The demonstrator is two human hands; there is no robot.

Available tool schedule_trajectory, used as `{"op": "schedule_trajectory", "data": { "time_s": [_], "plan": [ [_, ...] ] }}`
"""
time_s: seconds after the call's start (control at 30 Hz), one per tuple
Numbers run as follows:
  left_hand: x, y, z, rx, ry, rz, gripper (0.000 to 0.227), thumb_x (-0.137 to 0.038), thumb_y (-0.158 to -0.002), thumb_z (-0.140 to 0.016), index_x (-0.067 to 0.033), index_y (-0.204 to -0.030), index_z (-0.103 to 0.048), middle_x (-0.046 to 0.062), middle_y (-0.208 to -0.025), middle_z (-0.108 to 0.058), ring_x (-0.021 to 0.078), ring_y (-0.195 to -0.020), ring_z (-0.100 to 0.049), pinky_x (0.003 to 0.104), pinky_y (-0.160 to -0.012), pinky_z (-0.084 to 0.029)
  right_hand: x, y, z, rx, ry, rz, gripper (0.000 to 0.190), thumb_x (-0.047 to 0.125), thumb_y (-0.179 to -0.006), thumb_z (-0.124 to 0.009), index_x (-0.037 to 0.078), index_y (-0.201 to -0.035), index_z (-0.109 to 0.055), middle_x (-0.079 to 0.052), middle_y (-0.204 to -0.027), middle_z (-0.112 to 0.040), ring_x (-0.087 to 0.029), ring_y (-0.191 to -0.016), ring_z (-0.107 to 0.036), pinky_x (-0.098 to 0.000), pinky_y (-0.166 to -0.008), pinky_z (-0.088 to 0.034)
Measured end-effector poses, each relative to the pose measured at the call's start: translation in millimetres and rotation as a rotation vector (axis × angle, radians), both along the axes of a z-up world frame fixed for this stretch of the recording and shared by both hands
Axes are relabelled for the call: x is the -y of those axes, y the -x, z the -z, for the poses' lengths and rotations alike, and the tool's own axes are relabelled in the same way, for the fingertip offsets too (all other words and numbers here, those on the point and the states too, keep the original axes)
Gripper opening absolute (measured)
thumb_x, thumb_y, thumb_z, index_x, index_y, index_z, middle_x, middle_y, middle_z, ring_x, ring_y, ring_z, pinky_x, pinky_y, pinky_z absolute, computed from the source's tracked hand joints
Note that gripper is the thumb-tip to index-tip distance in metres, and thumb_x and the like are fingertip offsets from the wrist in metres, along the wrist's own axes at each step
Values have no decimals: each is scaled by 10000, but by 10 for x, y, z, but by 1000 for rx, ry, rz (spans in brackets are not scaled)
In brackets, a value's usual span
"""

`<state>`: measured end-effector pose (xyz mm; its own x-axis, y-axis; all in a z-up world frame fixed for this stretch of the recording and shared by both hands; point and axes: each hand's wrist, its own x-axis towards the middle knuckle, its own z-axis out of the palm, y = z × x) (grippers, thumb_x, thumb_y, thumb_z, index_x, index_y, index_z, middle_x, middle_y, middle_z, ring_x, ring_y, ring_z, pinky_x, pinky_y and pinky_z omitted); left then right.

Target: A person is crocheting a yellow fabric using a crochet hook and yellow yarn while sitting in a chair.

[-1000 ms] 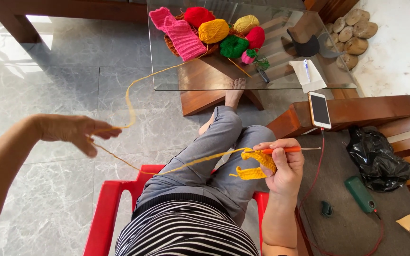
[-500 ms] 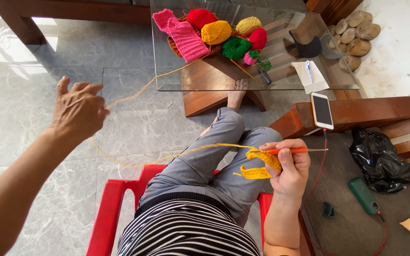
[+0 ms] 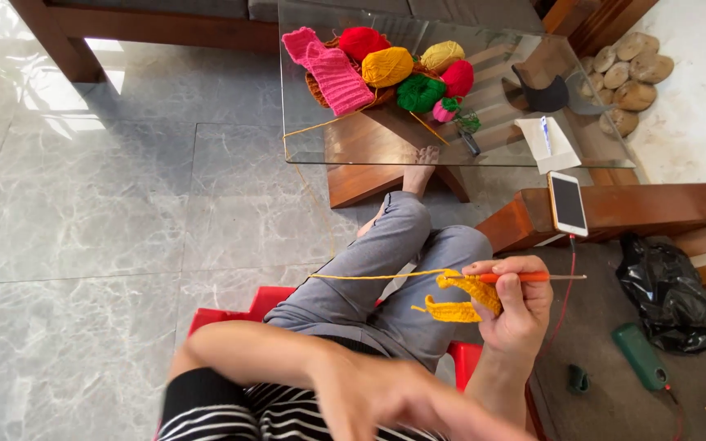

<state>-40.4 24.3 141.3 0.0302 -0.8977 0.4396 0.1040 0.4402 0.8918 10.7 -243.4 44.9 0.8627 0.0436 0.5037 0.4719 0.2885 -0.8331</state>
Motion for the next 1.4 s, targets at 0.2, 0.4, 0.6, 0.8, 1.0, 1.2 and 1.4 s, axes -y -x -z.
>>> {"op": "schedule_trajectory", "data": {
  "time_s": [0.2,0.4,0.6,0.8,1.0,1.2,1.4],
  "plan": [
    [89,-49,96,78,97,-75,1068,-839,-934,-501,-110,-1674,-255,75,-1790,-273,209,-1725,-293,470,-1555,-234,140,42,-57,13,-38,13,137,212,-1081,-591,76,-1068,-580,-190,-976,-731,-246,-851,-757,-182,-495,-514],
    [100,-28,111,162,162,-144,902,-774,-1014,-460,-158,-1655,-308,80,-1793,-305,237,-1734,-353,492,-1563,-310,135,92,-33,50,-41,45,146,207,-1083,-602,61,-1076,-593,-195,-990,-736,-257,-867,-763,-313,-792,-652],
    [116,-73,98,282,236,-210,744,-710,-1094,-418,-204,-1637,-362,86,-1797,-337,266,-1743,-413,516,-1571,-385,75,28,-43,60,-55,-21,137,197,-1094,-577,61,-1091,-589,-198,-1009,-735,-237,-816,-752,-198,-463,-497],
    [170,-328,422,378,96,-1041,609,-436,-1020,-636,-115,-1510,-468,116,-1593,-473,307,-1550,-444,510,-1346,-356,-190,3,-29,-14,-77,-23,152,203,-1057,-614,58,-1036,-572,-174,-962,-735,-81,-445,-478,-183,-485,-452],
    [185,-601,936,131,-209,-805,612,-95,-895,-764,-7,-1449,-520,170,-1097,-699,218,-1085,-630,480,-982,-514,-270,-129,83,24,-134,-132,164,150,-1018,-596,1,-980,-538,-292,-869,-724,-55,-349,-454,-140,-355,-377],
    [-62,-677,1333,-127,-306,-688,251,-215,-976,-742,-98,-765,-673,-97,-594,-544,4,-552,-417,183,-485,-303,-209,-187,101,12,-94,-187,147,173,-1017,-598,32,-996,-562,-254,-874,-730,-68,-372,-497,-139,-396,-412],
    [-106,-623,1701,-438,147,-529,415,-142,-903,-688,105,-570,-688,45,-403,-390,101,-360,-242,247,-366,-229,-276,-151,120,-7,-100,-266,143,145,-1009,-605,13,-978,-560,-263,-841,-724,-64,-376,-479,-160,-400,-404]
  ]
}}
